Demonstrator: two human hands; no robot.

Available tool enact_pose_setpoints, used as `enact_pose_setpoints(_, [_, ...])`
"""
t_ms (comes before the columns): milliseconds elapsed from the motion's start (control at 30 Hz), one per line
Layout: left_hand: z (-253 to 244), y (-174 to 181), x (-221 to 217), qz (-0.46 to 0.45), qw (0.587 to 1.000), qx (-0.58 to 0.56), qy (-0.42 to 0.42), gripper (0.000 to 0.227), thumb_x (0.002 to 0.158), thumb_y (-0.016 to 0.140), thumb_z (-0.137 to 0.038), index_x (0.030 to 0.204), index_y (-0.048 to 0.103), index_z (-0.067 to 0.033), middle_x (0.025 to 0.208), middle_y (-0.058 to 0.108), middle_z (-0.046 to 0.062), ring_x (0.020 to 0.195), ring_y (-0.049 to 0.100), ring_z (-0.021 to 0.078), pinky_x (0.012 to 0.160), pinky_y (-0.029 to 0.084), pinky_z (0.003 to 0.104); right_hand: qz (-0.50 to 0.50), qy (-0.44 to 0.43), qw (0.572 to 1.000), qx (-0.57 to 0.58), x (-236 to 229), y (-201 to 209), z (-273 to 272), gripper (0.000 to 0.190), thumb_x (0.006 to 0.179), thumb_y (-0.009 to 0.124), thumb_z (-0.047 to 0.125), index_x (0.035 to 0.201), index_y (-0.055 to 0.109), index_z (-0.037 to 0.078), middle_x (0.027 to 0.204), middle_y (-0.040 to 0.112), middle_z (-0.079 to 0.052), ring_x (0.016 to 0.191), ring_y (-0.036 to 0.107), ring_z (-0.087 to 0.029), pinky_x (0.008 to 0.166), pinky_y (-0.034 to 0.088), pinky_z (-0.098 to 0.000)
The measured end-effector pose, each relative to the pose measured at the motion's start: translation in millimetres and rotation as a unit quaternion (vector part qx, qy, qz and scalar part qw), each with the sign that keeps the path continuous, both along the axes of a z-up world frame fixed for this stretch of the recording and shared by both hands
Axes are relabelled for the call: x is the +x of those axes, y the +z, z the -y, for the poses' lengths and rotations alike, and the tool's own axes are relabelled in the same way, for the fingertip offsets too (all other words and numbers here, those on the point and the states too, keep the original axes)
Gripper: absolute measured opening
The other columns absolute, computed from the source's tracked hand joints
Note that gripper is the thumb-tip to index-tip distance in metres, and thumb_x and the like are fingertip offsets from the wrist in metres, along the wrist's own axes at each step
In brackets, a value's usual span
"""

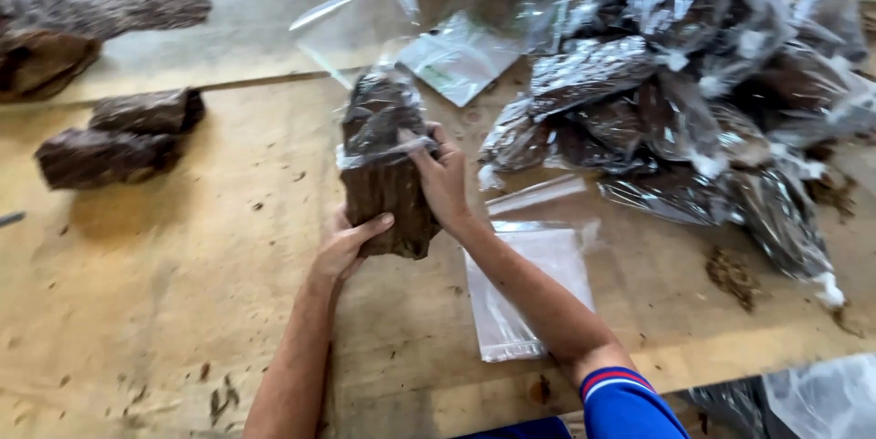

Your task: The person places rolled dark brown material into clear plastic bags, seals each bag, and sets it aside. The person repeats this process for several rolls, handling each roll individually and stacking the sealed packages on the table.

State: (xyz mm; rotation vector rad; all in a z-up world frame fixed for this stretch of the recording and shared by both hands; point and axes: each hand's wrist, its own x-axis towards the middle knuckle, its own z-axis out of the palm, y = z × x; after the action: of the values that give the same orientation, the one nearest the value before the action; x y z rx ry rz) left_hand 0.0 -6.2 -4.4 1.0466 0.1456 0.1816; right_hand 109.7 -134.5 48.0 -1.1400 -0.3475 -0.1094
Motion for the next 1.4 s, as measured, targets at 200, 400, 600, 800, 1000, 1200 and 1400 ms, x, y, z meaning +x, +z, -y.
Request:
enact_pose_setpoints(200, [12.5, 23.4, -2.4, 0.014, 0.996, -0.089, 0.014, 0.039, 0.080, 0.078, 0.008, 0.117, 0.075, -0.0004, 0.106, 0.076, 0.026, 0.094, 0.077, 0.0411, 0.078, 0.065, 0.053, 0.171, -0.137, 0.966, -0.139, 23.0, 5.2, 18.6, 0.021, 0.096, 0.079, 0.030, 0.115, 0.077, 0.021, 0.105, 0.064, 0.003, 0.084, 0.062, -0.008, 0.074, 0.051, -0.0223])
enact_pose_setpoints(400, [12.3, 32.1, 1.6, 0.032, 0.988, -0.123, 0.088, 0.029, 0.084, 0.077, 0.002, 0.113, 0.077, -0.0022, 0.098, 0.077, 0.020, 0.090, 0.078, 0.0356, 0.079, 0.065, 0.049, 0.304, -0.011, 0.945, -0.123, 11.1, 32.4, 24.7, 0.010, 0.087, 0.086, 0.006, 0.095, 0.082, 0.009, 0.077, 0.067, -0.004, 0.070, 0.067, -0.017, 0.072, 0.056, -0.0297])
enact_pose_setpoints(600, [4.6, 49.1, -2.0, 0.051, 0.983, -0.141, 0.110, 0.028, 0.081, 0.078, 0.006, 0.109, 0.076, -0.0001, 0.095, 0.077, 0.021, 0.088, 0.078, 0.0364, 0.079, 0.065, 0.049, 0.368, 0.142, 0.902, -0.177, 2.5, 48.5, 33.8, 0.009, 0.086, 0.087, 0.008, 0.083, 0.078, 0.009, 0.066, 0.065, -0.005, 0.061, 0.063, -0.022, 0.071, 0.052, -0.0342])
enact_pose_setpoints(800, [0.8, 46.7, -1.5, -0.012, 0.991, -0.088, 0.097, 0.035, 0.075, 0.083, 0.010, 0.107, 0.073, 0.0041, 0.090, 0.076, 0.021, 0.082, 0.078, 0.0353, 0.072, 0.066, 0.047, 0.228, 0.326, 0.864, -0.309, 23.4, 46.8, 70.2, 0.013, 0.080, 0.086, 0.004, 0.091, 0.079, 0.003, 0.082, 0.076, -0.015, 0.078, 0.069, -0.021, 0.078, 0.057, -0.0427])
enact_pose_setpoints(1000, [11.1, 67.3, -8.4, -0.031, 0.998, -0.009, 0.059, 0.039, 0.071, 0.086, 0.011, 0.106, 0.072, 0.0031, 0.088, 0.075, 0.017, 0.082, 0.077, 0.0298, 0.070, 0.065, 0.044, 0.292, 0.101, 0.913, -0.268, 31.6, 34.2, 50.1, 0.037, 0.081, 0.095, 0.024, 0.110, 0.078, 0.009, 0.095, 0.070, -0.005, 0.085, 0.068, -0.015, 0.078, 0.056, -0.0310])
enact_pose_setpoints(1200, [32.9, 50.0, -4.9, -0.046, 0.990, 0.131, 0.019, 0.049, 0.069, 0.088, 0.004, 0.115, 0.073, -0.0028, 0.098, 0.073, 0.013, 0.093, 0.070, 0.0240, 0.079, 0.061, 0.043, 0.291, 0.040, 0.863, -0.411, 29.7, -23.2, 13.9, 0.035, 0.091, 0.081, 0.019, 0.125, 0.073, 0.022, 0.102, 0.061, -0.005, 0.090, 0.073, -0.030, 0.079, 0.061, -0.0387])
enact_pose_setpoints(1400, [40.0, 32.8, -3.5, -0.074, 0.978, 0.193, 0.016, 0.045, 0.069, 0.085, 0.001, 0.113, 0.075, -0.0037, 0.097, 0.076, 0.014, 0.096, 0.070, 0.0221, 0.082, 0.060, 0.043, 0.322, 0.051, 0.820, -0.470, 6.6, -19.5, 6.8, 0.006, 0.097, 0.070, 0.020, 0.102, 0.073, 0.021, 0.095, 0.061, -0.003, 0.084, 0.073, -0.033, 0.073, 0.061, -0.0425])
